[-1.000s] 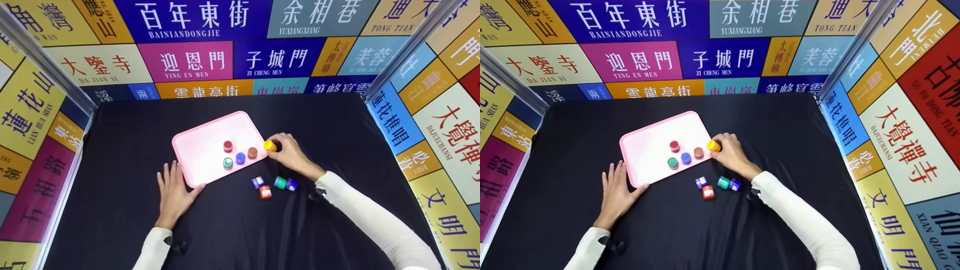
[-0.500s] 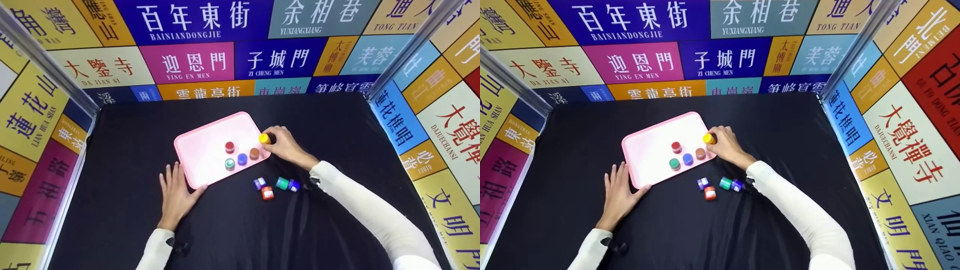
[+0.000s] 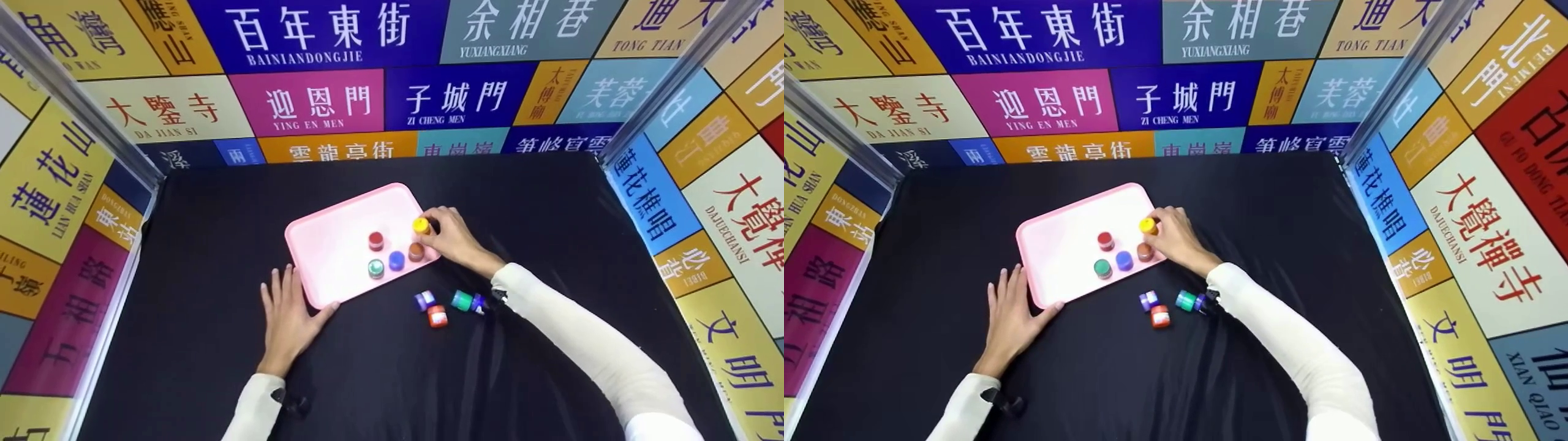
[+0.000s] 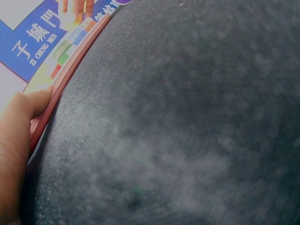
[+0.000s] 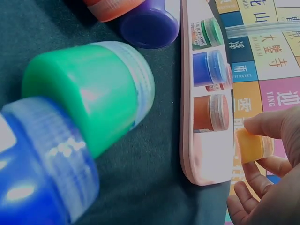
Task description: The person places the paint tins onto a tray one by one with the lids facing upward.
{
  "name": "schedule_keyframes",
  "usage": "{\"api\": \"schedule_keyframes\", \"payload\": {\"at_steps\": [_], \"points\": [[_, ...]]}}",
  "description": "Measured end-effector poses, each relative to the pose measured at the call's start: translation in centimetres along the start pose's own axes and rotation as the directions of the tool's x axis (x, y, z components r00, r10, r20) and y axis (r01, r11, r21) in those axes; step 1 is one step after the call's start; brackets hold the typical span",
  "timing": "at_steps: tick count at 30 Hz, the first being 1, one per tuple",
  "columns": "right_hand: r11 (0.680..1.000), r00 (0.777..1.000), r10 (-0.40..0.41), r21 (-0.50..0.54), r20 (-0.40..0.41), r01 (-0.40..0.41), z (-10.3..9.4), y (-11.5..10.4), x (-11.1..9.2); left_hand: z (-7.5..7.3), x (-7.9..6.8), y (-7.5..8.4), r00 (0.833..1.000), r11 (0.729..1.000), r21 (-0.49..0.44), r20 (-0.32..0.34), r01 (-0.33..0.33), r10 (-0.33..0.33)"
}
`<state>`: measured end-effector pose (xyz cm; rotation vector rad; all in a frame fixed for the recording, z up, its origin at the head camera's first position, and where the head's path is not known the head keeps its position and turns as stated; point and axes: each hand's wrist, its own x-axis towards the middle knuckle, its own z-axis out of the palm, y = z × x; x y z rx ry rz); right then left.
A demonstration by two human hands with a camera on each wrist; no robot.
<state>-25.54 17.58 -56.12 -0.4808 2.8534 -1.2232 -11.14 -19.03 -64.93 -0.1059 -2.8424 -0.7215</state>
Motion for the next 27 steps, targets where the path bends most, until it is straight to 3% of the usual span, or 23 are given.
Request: {"api": "schedule_keyframes", "payload": {"at_steps": [13,27], "points": [[1.0,1.0,0.012,0.009,-0.001,-0.012,2.0,0.0,1.4,0.1,0.0,0.0,1.0,1.0,0.006,-0.003,0.0,0.0],[0.999,0.998,-0.035,0.002,0.054,0.035,3.1,-0.6,3.5,0.0,0.0,0.1,1.0,1.0,0.013,0.003,0.009,-0.009]]}}
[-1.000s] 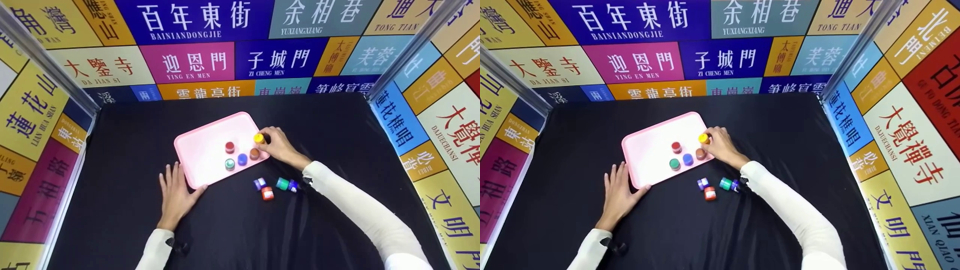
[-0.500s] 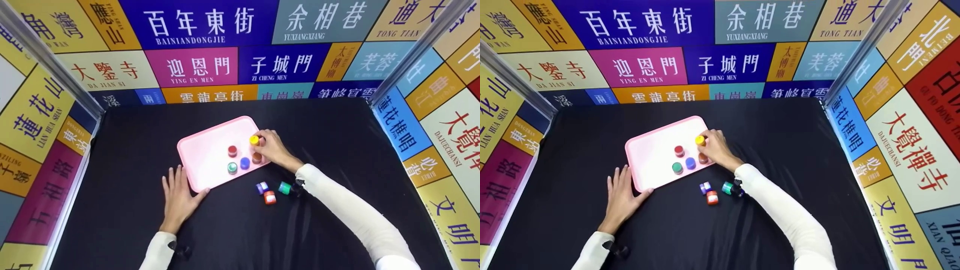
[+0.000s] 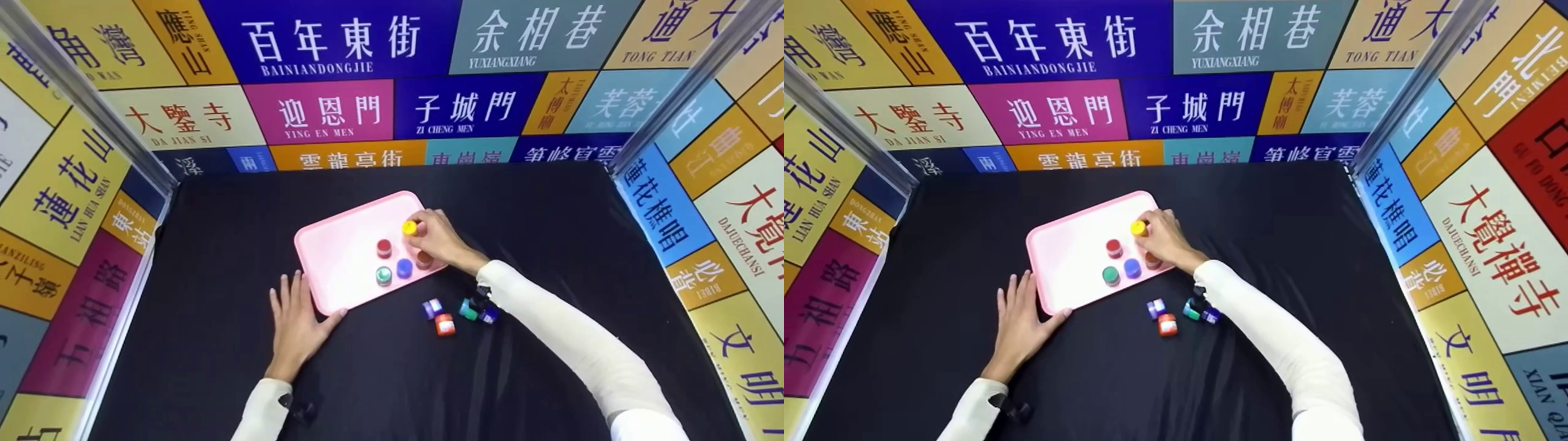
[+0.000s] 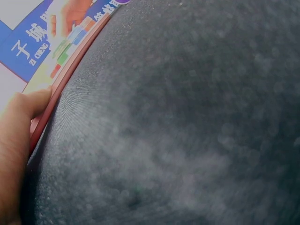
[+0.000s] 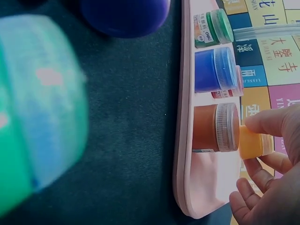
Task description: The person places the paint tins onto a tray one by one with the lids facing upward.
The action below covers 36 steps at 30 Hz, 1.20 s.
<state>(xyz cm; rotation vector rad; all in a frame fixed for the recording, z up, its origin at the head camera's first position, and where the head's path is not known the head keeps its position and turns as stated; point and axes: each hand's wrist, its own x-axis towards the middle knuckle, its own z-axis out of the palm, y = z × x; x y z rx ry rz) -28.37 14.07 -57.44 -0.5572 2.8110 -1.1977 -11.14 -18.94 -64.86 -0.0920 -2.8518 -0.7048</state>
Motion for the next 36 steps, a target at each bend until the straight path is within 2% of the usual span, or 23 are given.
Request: {"api": "schedule_keyframes", "payload": {"at_steps": [11,18,24,27,32,34,36], "points": [[1.0,0.999,0.018,-0.006,0.051,-0.017,1.2,0.0,0.8,0.1,0.0,0.0,1.0,1.0,-0.003,-0.022,-0.016,0.016],[1.0,0.998,-0.02,0.021,0.06,0.019,1.9,0.2,1.2,0.1,-0.1,-0.2,0.999,1.0,-0.005,-0.025,-0.02,0.02],[0.996,0.997,-0.072,0.061,0.007,0.071,3.3,3.0,2.2,0.1,-0.1,-0.2,0.999,1.0,0.017,-0.024,-0.024,0.025],[0.995,0.997,-0.079,0.065,0.003,0.079,3.6,3.6,2.4,0.1,-0.1,-0.2,1.0,1.0,0.013,-0.019,-0.02,0.021],[0.994,0.995,-0.093,0.062,0.028,0.091,2.7,1.9,1.7,0.0,-0.1,-0.2,1.0,1.0,0.004,-0.014,-0.02,0.02],[0.991,0.992,-0.12,0.069,0.035,0.117,3.0,2.9,1.8,0.0,-0.1,-0.2,1.0,1.0,0.004,-0.013,-0.019,0.019],[0.992,0.992,-0.12,0.044,0.038,0.118,2.8,2.5,1.7,-0.1,0.0,-0.2,1.0,1.0,0.004,-0.012,-0.017,0.017]]}}
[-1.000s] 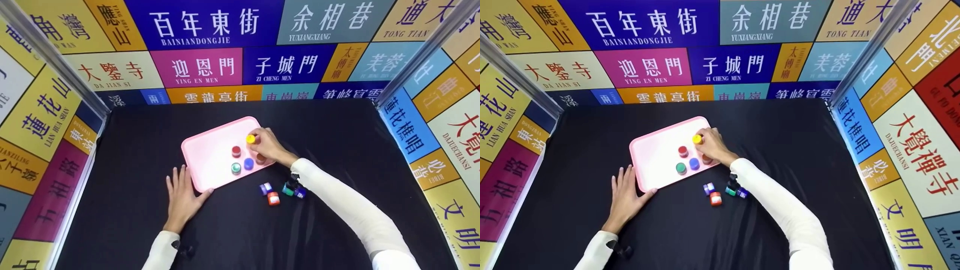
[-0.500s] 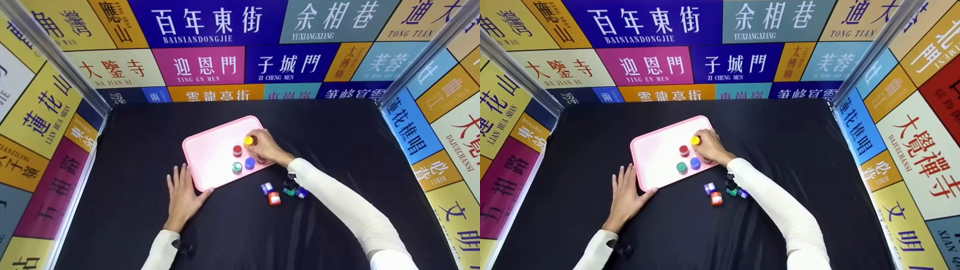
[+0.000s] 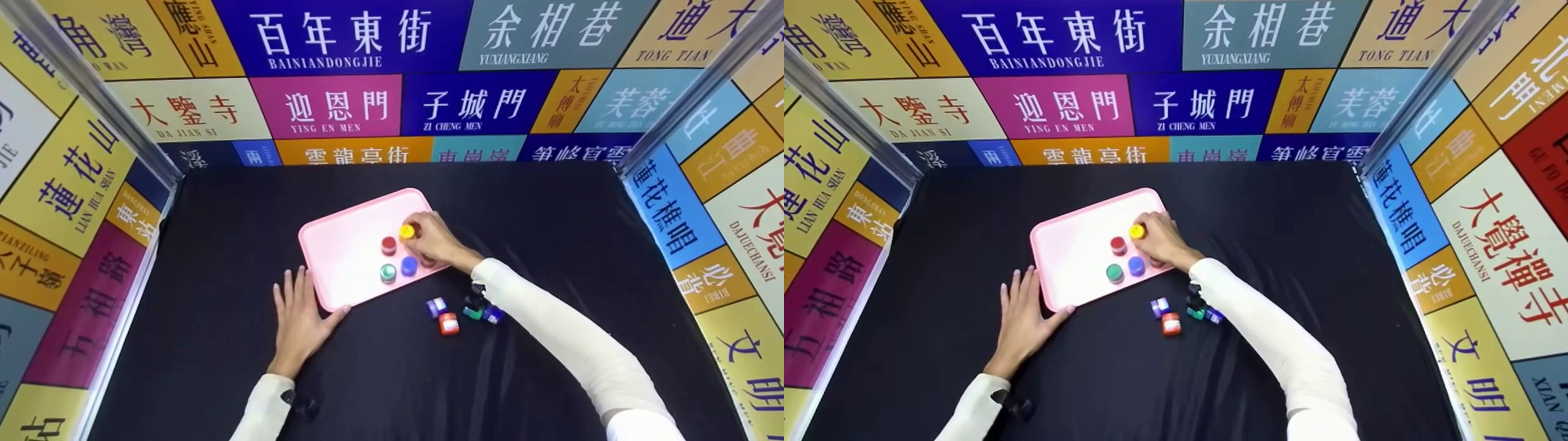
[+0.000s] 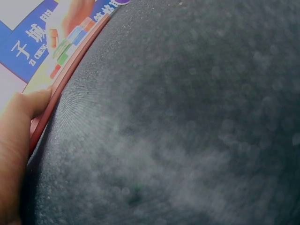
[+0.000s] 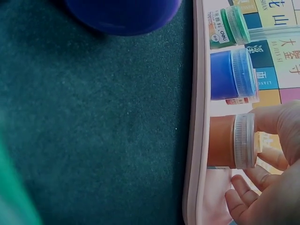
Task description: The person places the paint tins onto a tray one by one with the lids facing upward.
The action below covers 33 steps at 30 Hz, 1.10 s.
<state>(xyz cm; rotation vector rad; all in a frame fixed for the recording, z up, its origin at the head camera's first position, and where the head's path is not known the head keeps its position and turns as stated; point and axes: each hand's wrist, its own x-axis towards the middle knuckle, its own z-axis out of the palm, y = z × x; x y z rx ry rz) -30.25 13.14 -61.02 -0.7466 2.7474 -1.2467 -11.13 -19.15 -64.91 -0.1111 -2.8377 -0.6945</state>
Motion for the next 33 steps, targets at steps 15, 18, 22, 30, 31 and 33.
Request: {"api": "schedule_keyframes", "payload": {"at_steps": [15,18,22,30,31,33], "points": [[0.991,0.992,0.128,-0.048,0.021,-0.127,-4.0,-3.1,-2.1,-0.2,0.2,0.1,1.0,1.0,0.003,0.017,0.01,-0.01],[0.992,0.994,0.111,-0.064,0.006,-0.111,-4.6,-3.0,-2.6,-0.3,0.3,0.1,1.0,1.0,0.008,0.022,0.014,-0.014],[0.993,0.995,0.103,-0.064,-0.004,-0.103,-5.4,-3.0,-3.3,-0.3,0.3,0.1,1.0,1.0,0.012,0.022,0.014,-0.014],[0.994,0.996,0.094,-0.063,-0.011,-0.094,-6.2,-3.0,-4.8,0.0,0.1,0.0,1.0,1.0,0.004,0.011,0.013,-0.013],[0.994,0.996,0.091,-0.062,-0.012,-0.092,-6.2,-2.9,-5.1,0.1,0.1,0.0,1.0,1.0,0.004,0.009,0.011,-0.011],[0.994,0.996,0.089,-0.061,-0.015,-0.089,-6.1,-2.7,-5.7,0.1,0.1,0.0,1.0,1.0,0.003,0.006,0.008,-0.008]]}}
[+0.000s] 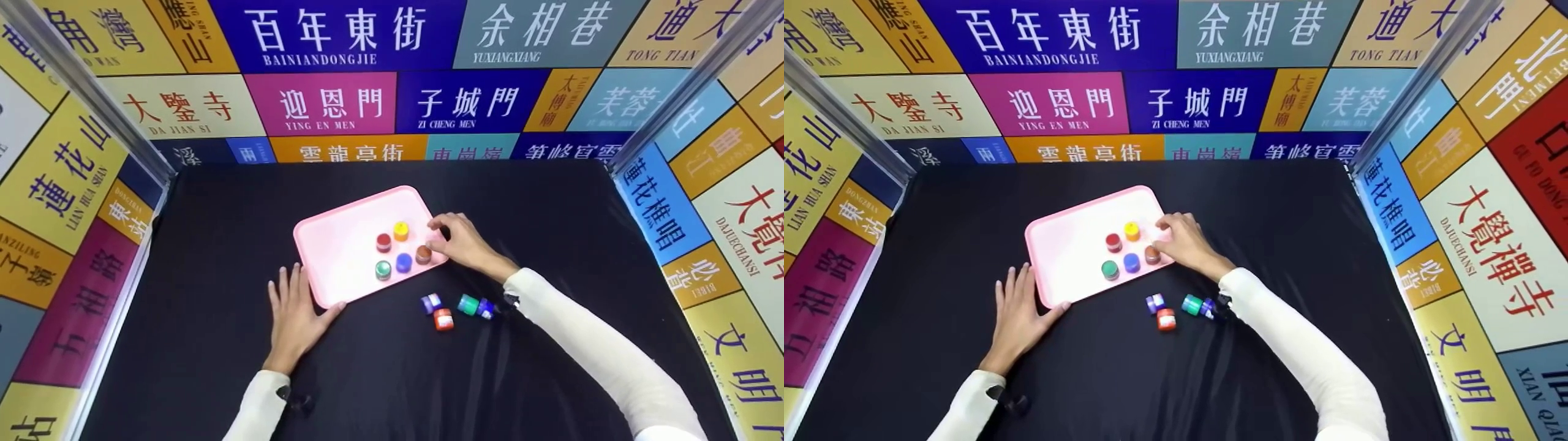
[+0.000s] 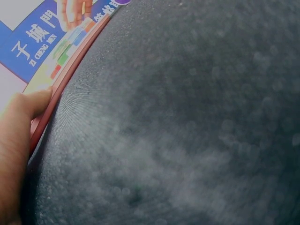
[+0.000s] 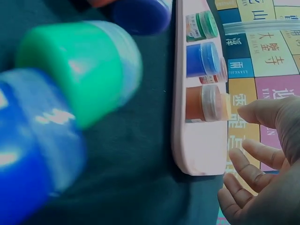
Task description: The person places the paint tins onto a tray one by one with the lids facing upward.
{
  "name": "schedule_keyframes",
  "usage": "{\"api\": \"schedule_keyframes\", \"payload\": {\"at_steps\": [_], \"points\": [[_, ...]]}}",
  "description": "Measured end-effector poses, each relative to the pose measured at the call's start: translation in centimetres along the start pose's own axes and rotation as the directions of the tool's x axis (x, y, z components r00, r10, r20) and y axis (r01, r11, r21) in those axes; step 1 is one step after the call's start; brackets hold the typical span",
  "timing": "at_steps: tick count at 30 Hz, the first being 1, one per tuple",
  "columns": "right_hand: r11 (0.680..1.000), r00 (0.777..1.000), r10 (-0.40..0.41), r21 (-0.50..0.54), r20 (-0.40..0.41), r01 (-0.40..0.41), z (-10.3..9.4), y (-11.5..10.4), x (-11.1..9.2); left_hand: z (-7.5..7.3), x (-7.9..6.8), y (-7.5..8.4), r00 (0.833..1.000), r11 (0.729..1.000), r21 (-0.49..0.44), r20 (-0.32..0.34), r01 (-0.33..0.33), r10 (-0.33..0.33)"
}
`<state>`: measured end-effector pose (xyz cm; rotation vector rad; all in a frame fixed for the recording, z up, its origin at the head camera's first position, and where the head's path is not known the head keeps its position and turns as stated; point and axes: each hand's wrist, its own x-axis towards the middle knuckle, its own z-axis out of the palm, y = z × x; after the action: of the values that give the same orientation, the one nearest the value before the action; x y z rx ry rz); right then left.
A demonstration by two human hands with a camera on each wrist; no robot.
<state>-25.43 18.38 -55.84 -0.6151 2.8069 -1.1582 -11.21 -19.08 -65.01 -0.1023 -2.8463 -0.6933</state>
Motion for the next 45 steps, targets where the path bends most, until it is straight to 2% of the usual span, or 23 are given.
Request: {"api": "schedule_keyframes", "payload": {"at_steps": [8,15,20,27,32,45], "points": [[1.0,1.0,-0.014,0.018,-0.007,0.014,0.5,0.7,-2.6,0.1,0.0,0.0,1.0,1.0,0.004,0.003,-0.003,0.003],[0.999,1.0,-0.018,0.031,-0.019,0.019,-0.1,1.2,-4.5,0.0,0.1,-0.1,1.0,1.0,-0.007,0.029,0.012,-0.012],[0.999,1.0,0.004,0.05,-0.019,-0.003,-0.5,1.6,-5.9,0.0,0.0,-0.1,0.999,1.0,-0.007,0.038,0.016,-0.016],[0.998,0.998,0.047,0.048,-0.036,-0.045,-0.5,2.1,-8.2,0.0,0.0,-0.1,1.0,1.0,-0.017,0.008,0.0,0.0],[0.996,0.996,0.072,0.054,-0.044,-0.069,-0.2,2.6,-9.7,0.0,-0.1,-0.1,1.0,1.0,-0.016,0.024,0.011,-0.011],[0.992,0.994,0.095,0.085,-0.054,-0.09,-0.1,2.8,-12.5,-0.1,-0.2,0.0,1.0,1.0,-0.015,0.013,0.005,-0.005]]}}
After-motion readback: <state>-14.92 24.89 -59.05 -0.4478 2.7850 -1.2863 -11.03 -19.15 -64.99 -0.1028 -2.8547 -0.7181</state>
